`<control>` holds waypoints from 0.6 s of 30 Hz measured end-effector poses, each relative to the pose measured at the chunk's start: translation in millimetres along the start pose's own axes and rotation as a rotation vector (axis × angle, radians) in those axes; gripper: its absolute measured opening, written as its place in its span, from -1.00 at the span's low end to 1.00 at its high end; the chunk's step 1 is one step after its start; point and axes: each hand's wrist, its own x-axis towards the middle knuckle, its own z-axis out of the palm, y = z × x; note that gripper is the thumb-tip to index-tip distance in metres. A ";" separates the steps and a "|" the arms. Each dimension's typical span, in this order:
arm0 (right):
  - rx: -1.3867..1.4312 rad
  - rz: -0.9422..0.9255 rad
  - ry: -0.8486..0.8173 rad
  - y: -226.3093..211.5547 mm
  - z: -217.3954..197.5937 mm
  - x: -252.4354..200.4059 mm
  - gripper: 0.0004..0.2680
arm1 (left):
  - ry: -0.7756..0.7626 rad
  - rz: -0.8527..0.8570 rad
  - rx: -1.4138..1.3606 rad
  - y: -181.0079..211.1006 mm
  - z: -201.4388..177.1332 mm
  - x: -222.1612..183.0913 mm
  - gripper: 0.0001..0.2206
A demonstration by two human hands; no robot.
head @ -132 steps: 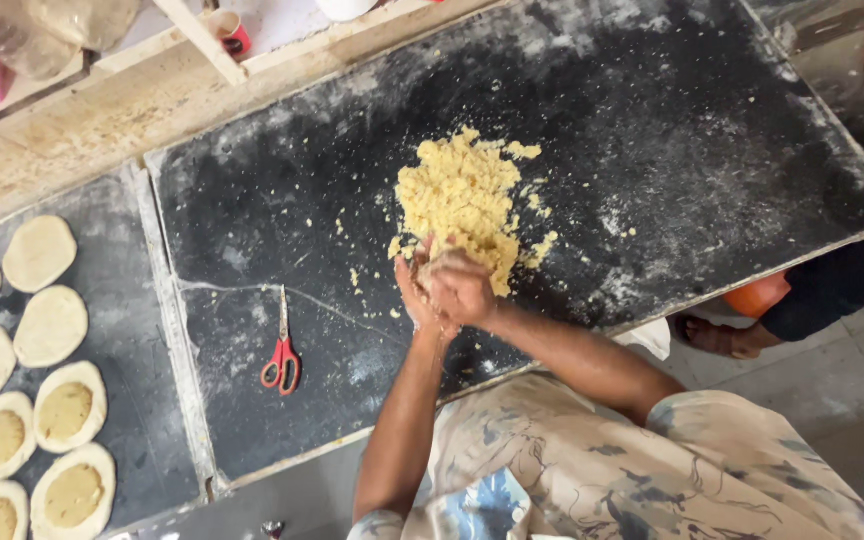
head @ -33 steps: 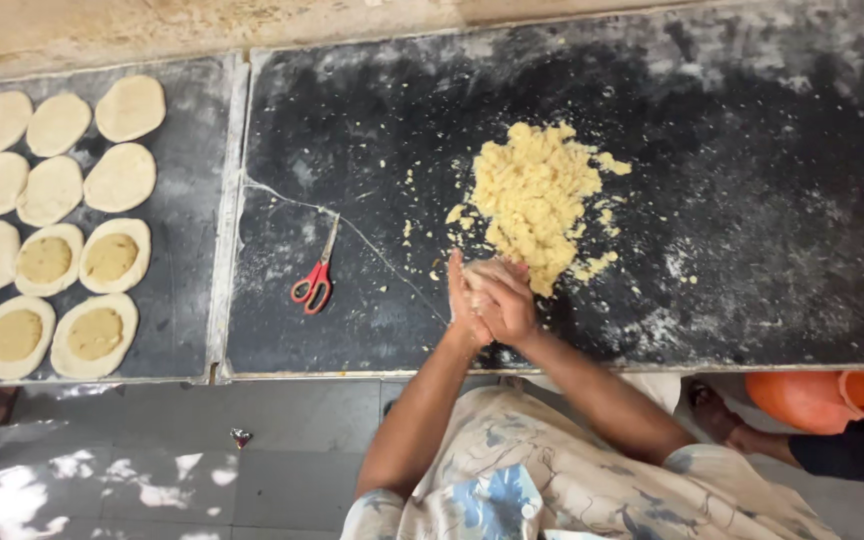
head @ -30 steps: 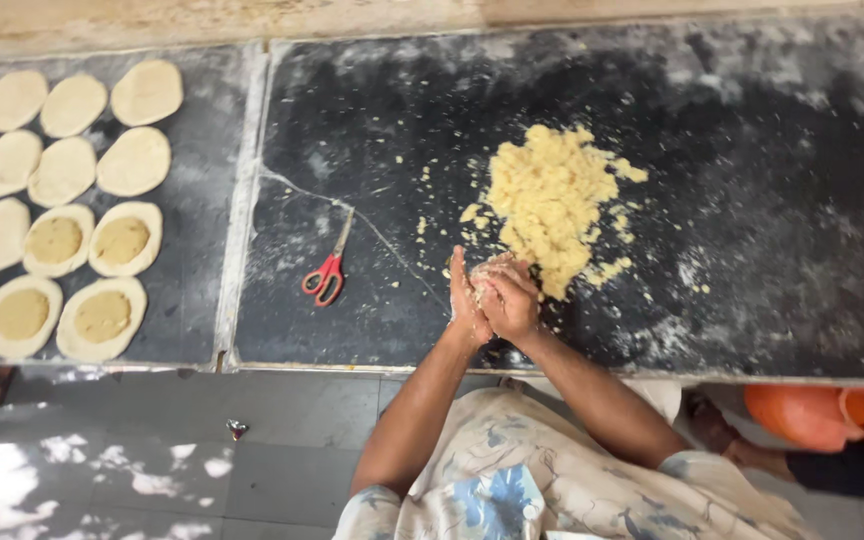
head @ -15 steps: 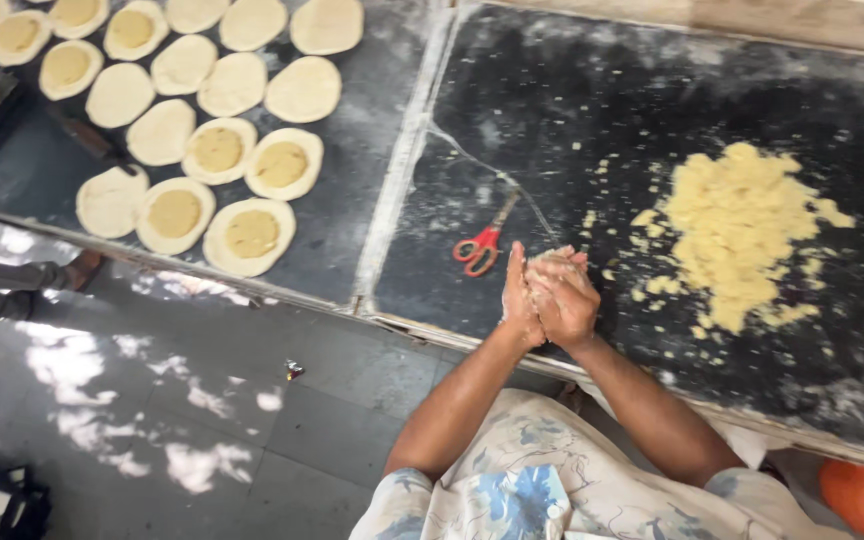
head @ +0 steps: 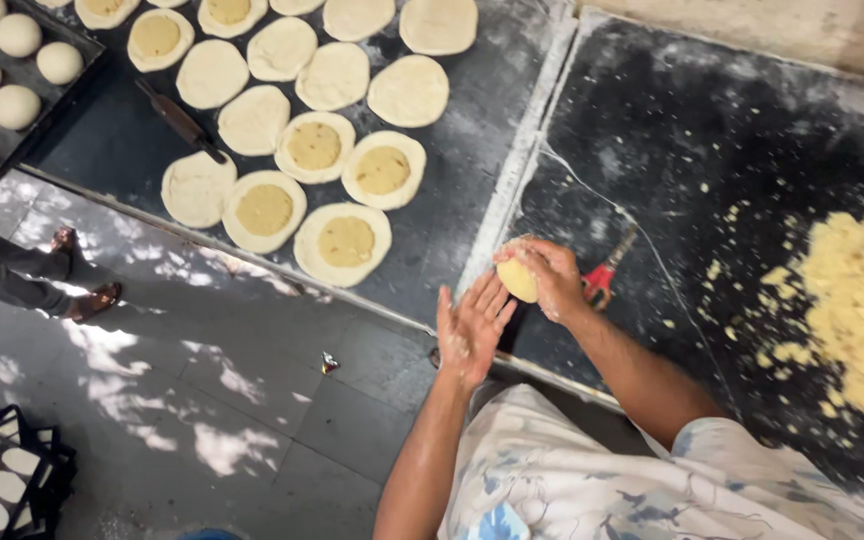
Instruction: The person prepares stuffed dough balls by picking up portions of yellow filling, rolling them into small spheres by hand, and then placing each sphere into the center of a flattened dough disc before folding the dough edges over the filling.
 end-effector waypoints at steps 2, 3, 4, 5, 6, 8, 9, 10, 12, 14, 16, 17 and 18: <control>0.123 0.084 -0.018 8.9 17.2 38.8 -0.83 | -0.035 0.038 0.009 33.3 -14.1 1.4 -0.27; 0.110 0.042 -0.038 13.5 25.9 59.8 -0.84 | -0.048 0.056 0.010 47.3 -22.5 0.7 -0.29; 0.096 0.000 -0.058 17.3 34.8 83.5 -0.84 | -0.032 0.075 0.033 62.4 -31.1 -0.1 -0.29; 0.080 -0.048 -0.081 18.9 43.4 112.3 -0.85 | -0.023 0.096 0.058 79.5 -38.1 3.2 -0.30; -0.028 -0.092 -0.085 19.0 51.1 142.4 -0.86 | -0.015 0.118 0.082 96.1 -43.4 8.1 -0.31; -0.240 -0.171 -0.094 18.8 65.3 204.4 -0.87 | -0.013 0.127 0.093 127.5 -50.0 18.5 -0.34; -0.283 -0.259 -0.106 18.8 74.7 237.7 -0.88 | -0.017 0.137 0.102 145.7 -51.1 26.4 -0.35; -0.326 -0.348 -0.118 19.6 83.3 270.2 -0.89 | -0.010 0.140 0.127 162.4 -51.6 32.5 -0.37; -0.487 -0.511 -0.108 25.4 91.8 331.8 -0.91 | 0.006 0.142 0.174 188.8 -53.7 43.3 -0.39; -0.724 -0.651 -0.070 41.3 95.9 385.9 -0.90 | 0.014 0.160 0.184 210.7 -57.9 55.5 -0.43; -0.871 -0.700 -0.051 69.4 98.8 419.9 -0.93 | 0.028 0.163 0.172 226.5 -62.1 67.9 -0.45; -0.947 -0.724 -0.043 84.9 98.8 429.3 -0.92 | 0.037 0.157 0.152 232.1 -63.8 74.3 -0.46; -1.062 -0.736 -0.075 100.2 97.7 432.1 -0.89 | 0.046 0.152 0.133 236.8 -65.3 78.7 -0.46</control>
